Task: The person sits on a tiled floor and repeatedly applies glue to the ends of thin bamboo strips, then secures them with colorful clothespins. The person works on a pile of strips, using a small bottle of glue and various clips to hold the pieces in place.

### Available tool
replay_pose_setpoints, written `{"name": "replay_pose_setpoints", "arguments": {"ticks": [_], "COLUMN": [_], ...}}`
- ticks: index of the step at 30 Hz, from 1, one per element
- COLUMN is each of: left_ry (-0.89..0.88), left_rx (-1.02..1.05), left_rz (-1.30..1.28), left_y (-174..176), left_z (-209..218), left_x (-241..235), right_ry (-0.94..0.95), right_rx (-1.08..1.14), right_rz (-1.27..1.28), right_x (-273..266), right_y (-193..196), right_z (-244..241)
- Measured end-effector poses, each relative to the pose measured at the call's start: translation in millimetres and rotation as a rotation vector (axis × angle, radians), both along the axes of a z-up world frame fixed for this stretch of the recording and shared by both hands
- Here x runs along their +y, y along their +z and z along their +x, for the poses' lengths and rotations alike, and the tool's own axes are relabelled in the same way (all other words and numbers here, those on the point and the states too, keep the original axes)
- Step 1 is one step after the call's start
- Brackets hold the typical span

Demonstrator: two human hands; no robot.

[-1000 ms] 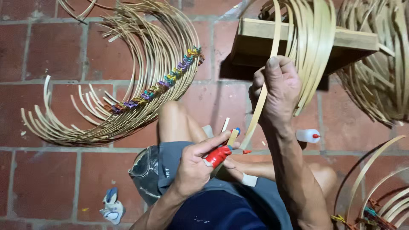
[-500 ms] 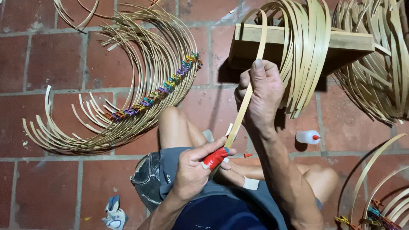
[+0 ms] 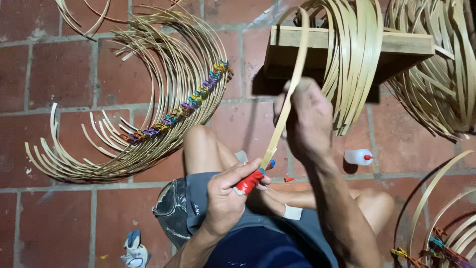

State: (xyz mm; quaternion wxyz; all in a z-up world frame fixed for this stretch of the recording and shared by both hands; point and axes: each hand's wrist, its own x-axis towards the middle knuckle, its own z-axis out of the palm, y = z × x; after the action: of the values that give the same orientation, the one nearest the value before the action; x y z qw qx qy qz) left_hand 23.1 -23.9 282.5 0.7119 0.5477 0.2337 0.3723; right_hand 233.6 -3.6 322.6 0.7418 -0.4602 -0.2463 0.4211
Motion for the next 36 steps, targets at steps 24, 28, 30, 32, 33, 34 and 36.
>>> {"name": "replay_pose_setpoints", "arguments": {"ticks": [24, 28, 30, 32, 33, 34, 36], "left_ry": [0.072, 0.086, 0.082, 0.101, 0.124, 0.145, 0.061], "left_rx": [0.115, 0.161, 0.161, 0.2, 0.243, 0.286, 0.321], "left_rz": [0.263, 0.334, 0.305, 0.353, 0.412, 0.471, 0.271], "left_y": [18.6, 25.5, 31.9, 37.9, 40.6, 42.6, 44.6], "left_z": [10.6, 14.4, 15.0, 15.2, 14.2, 13.2, 11.9], "left_x": [-4.6, -2.9, -2.8, -1.4, -0.4, 1.5, 3.4], "right_ry": [0.286, 0.301, 0.319, 0.342, 0.369, 0.395, 0.452], "right_rx": [-0.157, -0.111, -0.145, -0.202, -0.213, -0.224, -0.294], "right_rz": [-0.19, -0.116, -0.124, -0.146, -0.167, -0.187, -0.196], "right_x": [-67.6, -64.6, -64.6, -63.9, -64.2, -63.4, -66.2], "right_y": [-7.4, -10.8, -5.1, 2.1, 5.5, 8.3, 11.4], "right_z": [1.4, 5.9, 7.7, 9.7, 9.4, 10.7, 15.6]}}
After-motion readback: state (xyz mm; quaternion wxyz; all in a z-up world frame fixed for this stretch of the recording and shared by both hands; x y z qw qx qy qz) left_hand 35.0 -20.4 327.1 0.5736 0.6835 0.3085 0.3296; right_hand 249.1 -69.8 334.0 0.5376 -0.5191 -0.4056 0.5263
